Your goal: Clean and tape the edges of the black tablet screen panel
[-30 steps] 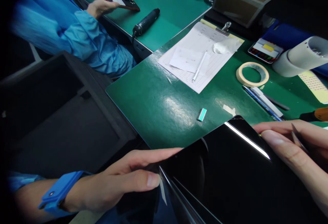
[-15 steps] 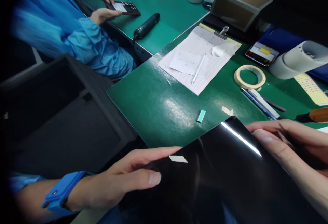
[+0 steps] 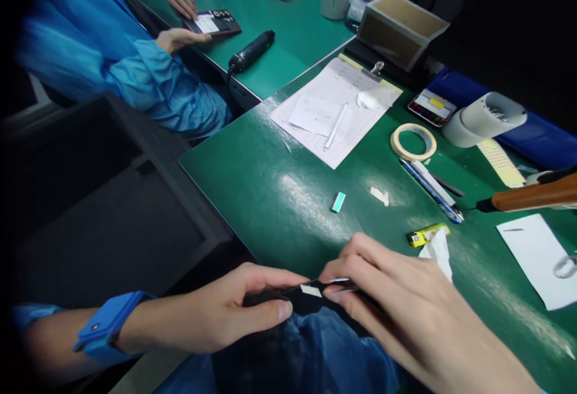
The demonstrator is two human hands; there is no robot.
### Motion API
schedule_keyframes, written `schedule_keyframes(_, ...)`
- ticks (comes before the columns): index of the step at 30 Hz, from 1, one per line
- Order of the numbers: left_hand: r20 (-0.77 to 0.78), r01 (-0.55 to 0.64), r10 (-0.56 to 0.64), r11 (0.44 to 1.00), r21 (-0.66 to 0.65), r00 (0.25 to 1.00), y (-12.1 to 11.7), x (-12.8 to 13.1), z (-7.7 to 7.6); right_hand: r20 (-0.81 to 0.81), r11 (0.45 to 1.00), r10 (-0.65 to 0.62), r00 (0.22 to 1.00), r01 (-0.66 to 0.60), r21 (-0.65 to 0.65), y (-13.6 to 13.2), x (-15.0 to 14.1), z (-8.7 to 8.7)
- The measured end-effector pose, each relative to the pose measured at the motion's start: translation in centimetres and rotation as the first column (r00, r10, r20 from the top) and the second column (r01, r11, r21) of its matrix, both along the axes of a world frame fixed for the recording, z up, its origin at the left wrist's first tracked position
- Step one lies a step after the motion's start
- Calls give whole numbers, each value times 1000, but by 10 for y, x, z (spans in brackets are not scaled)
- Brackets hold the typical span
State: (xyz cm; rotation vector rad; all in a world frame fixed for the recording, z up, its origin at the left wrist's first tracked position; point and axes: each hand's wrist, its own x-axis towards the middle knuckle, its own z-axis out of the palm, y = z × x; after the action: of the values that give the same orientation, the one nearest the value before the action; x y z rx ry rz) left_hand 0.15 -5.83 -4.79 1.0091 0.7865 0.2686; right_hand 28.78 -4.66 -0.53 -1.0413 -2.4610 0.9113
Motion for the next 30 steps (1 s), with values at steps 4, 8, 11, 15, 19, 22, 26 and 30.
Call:
schedule_keyframes(4,58,59,-60,998,22,997,1,1,-3,2,996,91,996,-91,17,9,-34,-1)
schedule_keyframes(8,5,28,-29,998,48,1000,-2,1,-8,34,992,118,992,-116,-44,10,-35,-7)
schedule_keyframes(11,-24,31,-30,998,62,999,-7,0,-12,33,989,124,992,-121,-83,8,-34,-11)
schedule_keyframes(15,-30,7,-5,997,83,1000,-10,-2,-12,40,984,141,989,-135,-114,6,-33,-16)
schedule_keyframes(19,-9,38,-37,999,30,999,-7,-2,-6,19,984,138,990,-135,-118,5,-33,-18)
schedule_keyframes(22,0,66,-66,997,-41,998,-3,-2,0,-22,974,148,989,-149,-173,8,-30,-14)
schedule_keyframes(26,39,58,-53,990,-129,998,1,-2,4,-134,934,160,978,-194,-301,19,-19,-2)
schedule_keyframes(30,125,39,-11,974,-224,992,3,0,8,-228,926,67,971,-146,-348,37,8,7)
